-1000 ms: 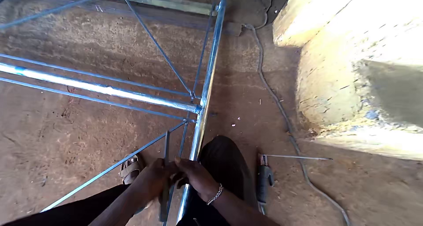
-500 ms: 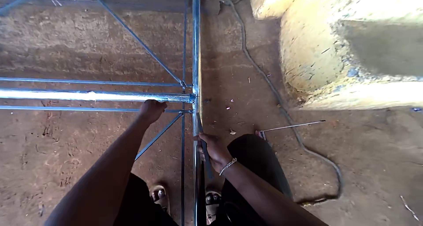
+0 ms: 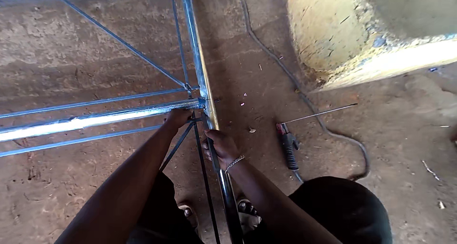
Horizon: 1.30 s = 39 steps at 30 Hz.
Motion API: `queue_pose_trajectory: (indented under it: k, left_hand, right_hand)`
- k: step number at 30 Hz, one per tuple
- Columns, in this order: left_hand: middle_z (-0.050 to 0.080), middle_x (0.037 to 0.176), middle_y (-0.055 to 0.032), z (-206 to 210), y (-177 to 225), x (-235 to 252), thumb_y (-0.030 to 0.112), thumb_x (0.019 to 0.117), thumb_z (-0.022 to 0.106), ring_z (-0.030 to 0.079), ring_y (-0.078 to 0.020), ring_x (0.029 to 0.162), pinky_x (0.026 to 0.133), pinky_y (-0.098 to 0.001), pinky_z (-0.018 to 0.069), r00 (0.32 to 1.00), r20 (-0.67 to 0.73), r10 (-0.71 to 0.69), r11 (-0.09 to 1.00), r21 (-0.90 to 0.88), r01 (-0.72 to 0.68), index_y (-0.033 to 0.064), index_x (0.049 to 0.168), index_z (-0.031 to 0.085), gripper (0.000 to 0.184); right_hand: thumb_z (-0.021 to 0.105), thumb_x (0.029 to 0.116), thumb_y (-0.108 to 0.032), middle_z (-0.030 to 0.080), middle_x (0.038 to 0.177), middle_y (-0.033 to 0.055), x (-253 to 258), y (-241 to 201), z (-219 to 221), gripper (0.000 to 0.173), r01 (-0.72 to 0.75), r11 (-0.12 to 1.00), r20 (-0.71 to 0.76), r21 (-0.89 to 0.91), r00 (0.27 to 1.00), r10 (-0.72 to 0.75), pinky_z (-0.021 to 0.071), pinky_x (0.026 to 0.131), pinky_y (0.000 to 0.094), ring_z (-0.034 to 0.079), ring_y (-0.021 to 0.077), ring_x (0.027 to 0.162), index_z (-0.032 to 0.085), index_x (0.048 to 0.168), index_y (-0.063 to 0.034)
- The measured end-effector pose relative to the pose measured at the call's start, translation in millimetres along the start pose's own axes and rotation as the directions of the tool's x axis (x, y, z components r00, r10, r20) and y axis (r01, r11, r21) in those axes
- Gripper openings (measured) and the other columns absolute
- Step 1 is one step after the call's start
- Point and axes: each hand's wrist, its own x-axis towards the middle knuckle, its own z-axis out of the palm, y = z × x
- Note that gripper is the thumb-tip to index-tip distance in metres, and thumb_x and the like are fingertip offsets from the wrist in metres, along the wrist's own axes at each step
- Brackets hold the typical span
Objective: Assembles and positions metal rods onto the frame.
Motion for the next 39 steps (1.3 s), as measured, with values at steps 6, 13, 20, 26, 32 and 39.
queue_pose_trajectory:
  k: [6, 13, 20, 26, 32, 39]
  left_hand:
    - [0.065, 0.127, -0.0234, 2.5, 8.0, 6.1, 0.033, 0.1035, 0.063, 0.059, -0.0362, 0.124, 0.106, -0.0598, 0.0425, 0.998, 0.015, -0.065, 0.996, -0.059, 0.066, -0.0042, 0.119, 0.068, 0.04]
    - [0.065, 0.122, -0.0251, 5.1, 6.4, 6.6, 0.031, 0.1046, 0.06, 0.061, -0.0363, 0.118, 0.102, -0.059, 0.0449, 0.999, 0.023, -0.032, 0.999, 0.001, 0.032, -0.0062, 0.115, 0.067, 0.039]
    - [0.065, 0.118, -0.0234, 5.8, 9.8, 6.6, 0.025, 0.1051, 0.057, 0.061, -0.0345, 0.113, 0.099, -0.0571, 0.046, 0.999, 0.035, -0.027, 0.996, 0.089, 0.024, -0.0059, 0.113, 0.067, 0.034]
    - [0.063, 0.119, -0.0225, 6.4, 19.9, -2.2, 0.026, 0.1079, 0.053, 0.062, -0.0302, 0.109, 0.098, -0.0502, 0.0489, 0.997, 0.06, -0.044, 0.99, 0.135, 0.036, -0.0072, 0.116, 0.063, 0.036]
    - [0.063, 0.123, -0.0262, 8.3, 18.9, -5.3, 0.027, 0.1086, 0.053, 0.061, -0.0355, 0.117, 0.102, -0.0551, 0.0462, 0.999, 0.053, -0.014, 0.992, 0.127, 0.007, -0.0094, 0.12, 0.063, 0.039]
    - [0.062, 0.123, -0.0231, 5.0, 17.7, -4.1, 0.018, 0.107, 0.053, 0.063, -0.0298, 0.111, 0.099, -0.0487, 0.0503, 0.998, 0.049, -0.032, 0.999, 0.014, 0.031, -0.0075, 0.123, 0.061, 0.031]
  right_hand:
    - [0.043, 0.1114, -0.024, 0.057, 0.066, 0.0043, -3.5, 3.6, 10.6, 0.024, 0.018, 0.997, -0.007, 0.072, 1.0, -0.017, 0.0394, 0.039, 0.0212, 0.049, 0.0086, 0.045, 0.058, 0.112, -0.0056]
    - [0.046, 0.1107, -0.025, 0.056, 0.066, 0.0039, 1.0, 17.2, 18.1, 0.026, 0.07, 0.996, -0.029, -0.059, 0.997, -0.072, 0.0395, 0.041, 0.0226, 0.049, 0.0092, 0.047, 0.061, 0.117, -0.0054]
    - [0.047, 0.1103, -0.025, 0.054, 0.068, 0.0034, 1.4, 22.7, 15.5, 0.026, 0.098, 0.992, -0.053, -0.075, 0.993, -0.102, 0.0393, 0.043, 0.0227, 0.048, 0.0089, 0.049, 0.062, 0.12, -0.0056]
    - [0.047, 0.1103, -0.024, 0.055, 0.066, 0.0029, 5.5, 29.4, 12.0, 0.025, 0.122, 0.992, -0.028, -0.043, 0.992, -0.123, 0.0355, 0.041, 0.0201, 0.047, 0.0071, 0.046, 0.062, 0.118, -0.0054]
    - [0.049, 0.1098, -0.022, 0.057, 0.074, 0.0033, 1.2, 32.7, 15.6, 0.026, 0.149, 0.987, -0.044, -0.057, 0.987, -0.151, 0.0443, 0.049, 0.022, 0.051, 0.0079, 0.053, 0.063, 0.122, -0.0028]
    - [0.043, 0.1109, -0.03, 0.068, 0.087, 0.0137, -9.2, 39.0, 4.5, 0.04, 0.239, 0.519, -0.008, -0.821, 0.903, -0.429, 0.057, 0.071, 0.0492, 0.069, 0.0289, 0.077, 0.053, 0.143, -0.0088]
